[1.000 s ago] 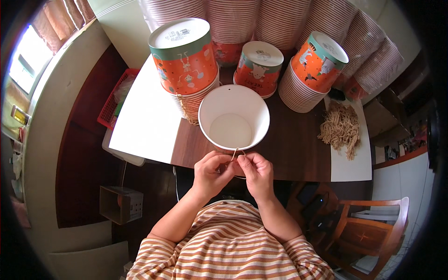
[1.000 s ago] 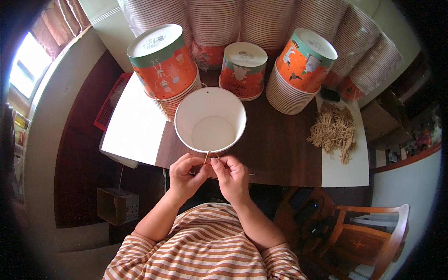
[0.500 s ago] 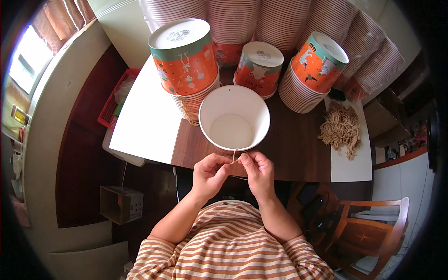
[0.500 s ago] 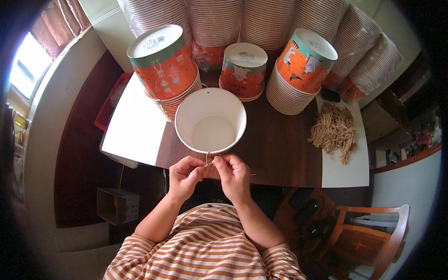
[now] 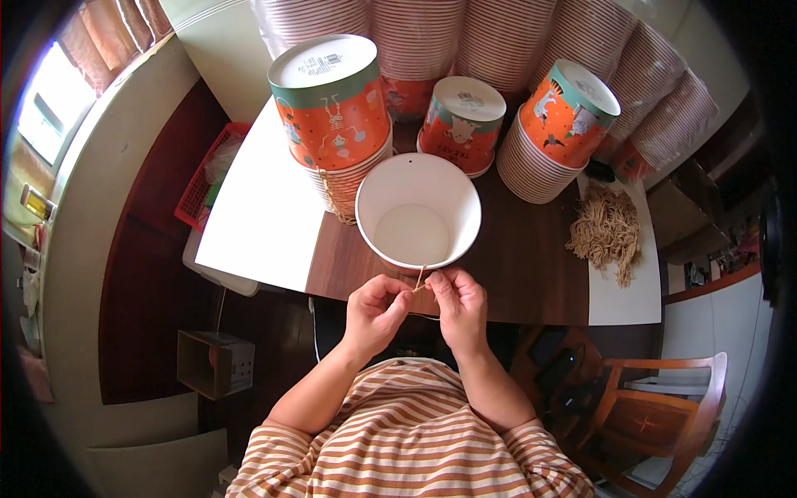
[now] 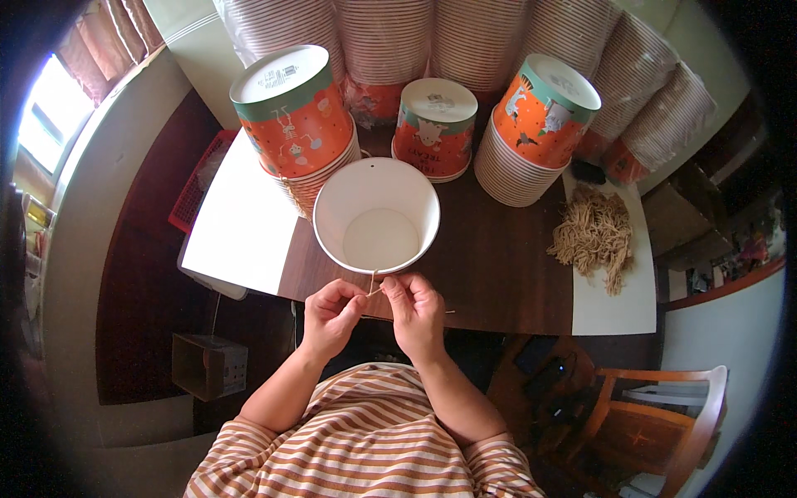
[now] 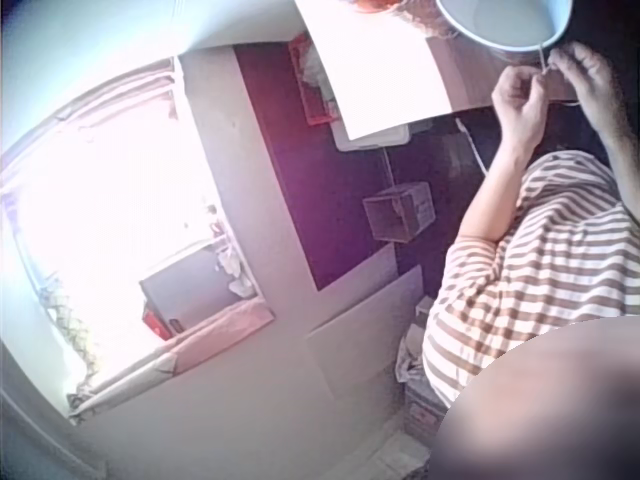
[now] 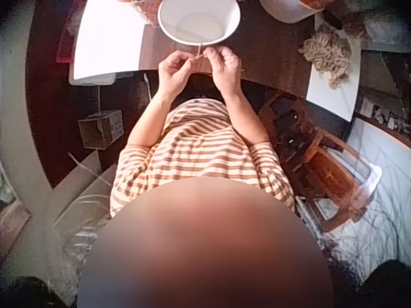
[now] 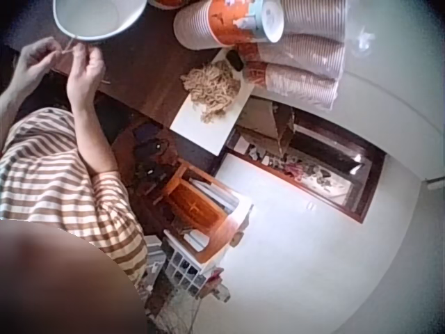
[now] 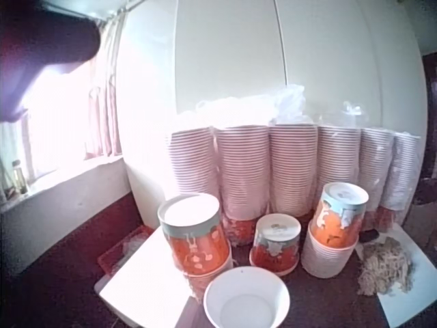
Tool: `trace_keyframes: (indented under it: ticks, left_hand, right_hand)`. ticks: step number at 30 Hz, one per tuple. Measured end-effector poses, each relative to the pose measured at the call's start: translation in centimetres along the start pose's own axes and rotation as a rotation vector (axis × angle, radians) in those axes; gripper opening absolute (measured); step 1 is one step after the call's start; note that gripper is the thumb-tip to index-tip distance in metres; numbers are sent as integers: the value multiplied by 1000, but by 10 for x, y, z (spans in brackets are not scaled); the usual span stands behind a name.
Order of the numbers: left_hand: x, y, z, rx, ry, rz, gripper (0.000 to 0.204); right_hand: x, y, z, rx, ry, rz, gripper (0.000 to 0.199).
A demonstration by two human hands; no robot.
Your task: Attaching string handles to printed paper bowls.
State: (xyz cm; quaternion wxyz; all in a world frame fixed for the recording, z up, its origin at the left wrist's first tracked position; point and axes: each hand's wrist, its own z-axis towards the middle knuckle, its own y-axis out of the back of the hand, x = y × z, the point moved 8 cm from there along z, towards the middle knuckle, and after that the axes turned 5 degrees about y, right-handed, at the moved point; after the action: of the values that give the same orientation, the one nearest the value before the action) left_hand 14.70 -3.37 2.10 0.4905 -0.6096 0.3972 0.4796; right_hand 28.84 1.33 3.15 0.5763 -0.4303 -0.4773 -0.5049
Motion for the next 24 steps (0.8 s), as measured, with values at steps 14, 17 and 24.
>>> trace_keyframes:
  ticks: [14, 17, 24]
  left_hand:
    - [18, 9, -11, -17, -52, 174, 4]
    - [24, 12, -14, -40, -27, 55, 2]
    - [14, 8, -14, -53, -126, 206, 6]
  right_hand:
    - [-19, -7, -2, 180, -113, 177, 20]
    - [-23, -17, -13, 278, -188, 321, 16]
    - [-29, -21, -15, 237, -194, 322, 12]
